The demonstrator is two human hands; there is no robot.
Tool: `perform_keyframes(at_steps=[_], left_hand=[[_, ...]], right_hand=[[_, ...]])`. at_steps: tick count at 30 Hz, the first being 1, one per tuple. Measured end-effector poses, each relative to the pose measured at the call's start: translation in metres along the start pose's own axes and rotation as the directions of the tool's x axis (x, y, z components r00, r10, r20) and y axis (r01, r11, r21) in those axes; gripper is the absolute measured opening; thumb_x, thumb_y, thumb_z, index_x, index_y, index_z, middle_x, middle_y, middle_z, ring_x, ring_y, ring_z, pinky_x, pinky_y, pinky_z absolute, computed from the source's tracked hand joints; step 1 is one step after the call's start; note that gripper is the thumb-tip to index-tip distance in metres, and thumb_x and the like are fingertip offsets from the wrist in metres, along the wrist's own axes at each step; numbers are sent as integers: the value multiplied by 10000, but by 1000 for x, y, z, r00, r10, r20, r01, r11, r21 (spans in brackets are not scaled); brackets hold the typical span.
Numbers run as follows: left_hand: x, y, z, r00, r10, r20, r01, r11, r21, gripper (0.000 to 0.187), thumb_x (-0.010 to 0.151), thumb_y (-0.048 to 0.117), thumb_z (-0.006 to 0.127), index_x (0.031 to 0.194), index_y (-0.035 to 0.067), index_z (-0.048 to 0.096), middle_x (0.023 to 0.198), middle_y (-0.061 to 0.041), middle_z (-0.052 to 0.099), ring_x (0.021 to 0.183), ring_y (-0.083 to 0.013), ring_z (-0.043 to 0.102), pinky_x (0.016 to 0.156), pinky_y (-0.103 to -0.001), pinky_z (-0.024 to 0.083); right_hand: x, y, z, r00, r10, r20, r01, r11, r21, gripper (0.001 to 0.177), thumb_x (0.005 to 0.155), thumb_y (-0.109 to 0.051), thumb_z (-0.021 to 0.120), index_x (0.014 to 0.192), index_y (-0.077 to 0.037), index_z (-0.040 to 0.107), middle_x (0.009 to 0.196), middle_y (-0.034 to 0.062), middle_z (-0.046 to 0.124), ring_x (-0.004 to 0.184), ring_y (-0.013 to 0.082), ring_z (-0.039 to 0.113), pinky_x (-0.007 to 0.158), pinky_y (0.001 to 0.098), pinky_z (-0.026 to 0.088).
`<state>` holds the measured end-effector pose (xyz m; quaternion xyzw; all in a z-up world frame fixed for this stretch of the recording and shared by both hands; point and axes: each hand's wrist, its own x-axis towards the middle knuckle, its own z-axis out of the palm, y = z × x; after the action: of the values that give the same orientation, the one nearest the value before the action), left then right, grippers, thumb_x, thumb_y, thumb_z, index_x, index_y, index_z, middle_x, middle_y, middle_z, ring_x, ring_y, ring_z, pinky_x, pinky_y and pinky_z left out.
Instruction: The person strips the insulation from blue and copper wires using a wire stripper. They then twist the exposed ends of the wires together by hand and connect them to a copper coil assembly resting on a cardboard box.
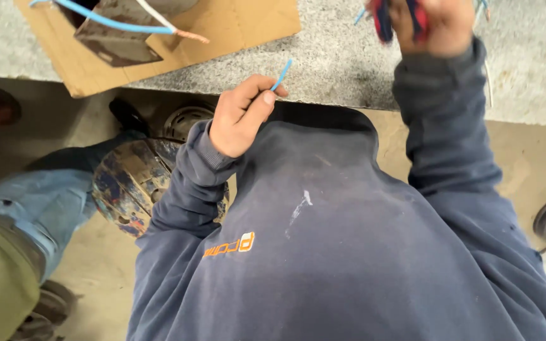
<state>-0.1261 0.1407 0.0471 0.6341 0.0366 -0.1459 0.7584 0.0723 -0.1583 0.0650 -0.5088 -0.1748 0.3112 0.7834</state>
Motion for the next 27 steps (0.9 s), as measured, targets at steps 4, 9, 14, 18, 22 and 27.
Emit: perform_keyframes(at_steps=[4,9,14,18,22,27], left_hand=[[13,3,9,992,124,0,-124,991,59,215,1113,158,561,1223,21,683,823,-13,612,753,-78,536,722,-250,480],[19,13,29,989,143,-30,-138,983,122,203,1071,178,610,1147,34,731,833,-41,682,764,-91,609,717,-264,521],[19,10,70,970,157,-184,-115,969,220,184,1016,201,653,1060,60,761,810,-81,716,708,-122,638,678,-285,536],[26,2,132,947,169,-274,-117,974,195,195,1010,209,651,1041,62,776,806,-109,725,721,-149,653,687,-299,535],[23,-5,195,892,226,-391,-170,970,171,244,1016,202,624,1180,48,717,943,-119,754,829,-154,715,766,-302,561],[13,-7,239,863,248,-439,-211,968,133,314,1022,156,600,1299,23,664,1072,-145,757,976,-199,734,871,-301,552]], right_hand=[[-83,-10,50,880,378,-289,-420,902,-98,766,929,-464,745,1498,-3,522,1152,182,698,928,293,710,785,368,567],[-163,46,22,910,411,41,-414,905,99,1104,781,-560,875,1568,30,374,1116,191,693,922,270,719,771,343,574],[-166,64,-36,956,260,135,-253,965,-67,1232,716,-556,919,1606,-14,261,1147,162,653,965,237,672,831,358,557],[-168,53,-74,922,329,205,-294,938,-185,1181,727,-413,882,1663,-52,260,1200,135,599,1012,214,601,904,341,492],[-149,2,-48,911,336,239,-401,859,318,1015,771,-300,833,1612,-53,321,1270,159,598,1120,262,616,969,381,493],[-143,8,-108,779,542,316,-578,816,24,676,800,-171,744,1402,8,495,1236,156,635,1119,257,651,982,386,509]])
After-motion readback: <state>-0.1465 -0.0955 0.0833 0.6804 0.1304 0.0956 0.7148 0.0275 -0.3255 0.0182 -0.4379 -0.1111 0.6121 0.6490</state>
